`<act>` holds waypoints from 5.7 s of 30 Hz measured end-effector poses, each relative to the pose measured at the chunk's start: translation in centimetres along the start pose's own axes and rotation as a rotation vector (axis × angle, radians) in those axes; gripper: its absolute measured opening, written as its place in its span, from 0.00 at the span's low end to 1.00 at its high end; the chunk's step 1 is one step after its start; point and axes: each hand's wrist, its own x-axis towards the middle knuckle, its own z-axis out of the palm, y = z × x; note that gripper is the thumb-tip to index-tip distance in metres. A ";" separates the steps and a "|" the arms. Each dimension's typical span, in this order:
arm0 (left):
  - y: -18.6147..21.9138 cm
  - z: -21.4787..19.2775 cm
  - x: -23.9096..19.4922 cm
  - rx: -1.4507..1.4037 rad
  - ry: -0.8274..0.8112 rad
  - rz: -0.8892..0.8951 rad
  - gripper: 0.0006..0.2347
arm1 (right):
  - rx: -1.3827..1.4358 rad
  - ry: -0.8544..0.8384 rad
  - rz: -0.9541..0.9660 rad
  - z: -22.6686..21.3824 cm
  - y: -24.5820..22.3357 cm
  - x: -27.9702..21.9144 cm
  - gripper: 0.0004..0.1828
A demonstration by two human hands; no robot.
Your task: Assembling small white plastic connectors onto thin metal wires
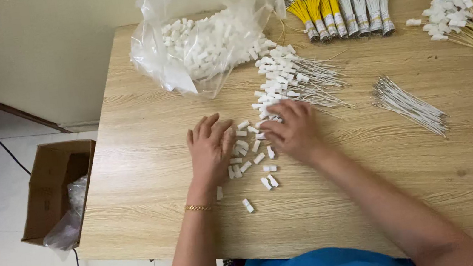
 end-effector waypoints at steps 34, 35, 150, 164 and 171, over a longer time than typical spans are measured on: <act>14.5 0.4 -8.0 -0.164 -0.070 0.386 0.12 | -0.183 -0.687 1.051 -15.7 14.3 -6.7 0.38; 15.0 0.3 -8.1 -0.176 -0.069 0.411 0.12 | -0.176 -0.681 1.001 -15.5 14.6 -6.8 0.34; 8.4 -2.9 -11.5 -0.241 -0.132 -0.489 0.12 | 1.209 -0.182 0.918 -13.0 -1.7 -4.4 0.03; 15.9 1.8 -2.5 -1.744 -0.001 -0.660 0.10 | 1.055 -0.041 0.856 -15.7 -2.4 -0.6 0.05; 15.7 2.9 -3.0 -1.944 -0.001 -0.827 0.08 | 0.770 -0.020 0.735 -16.8 -3.5 0.1 0.05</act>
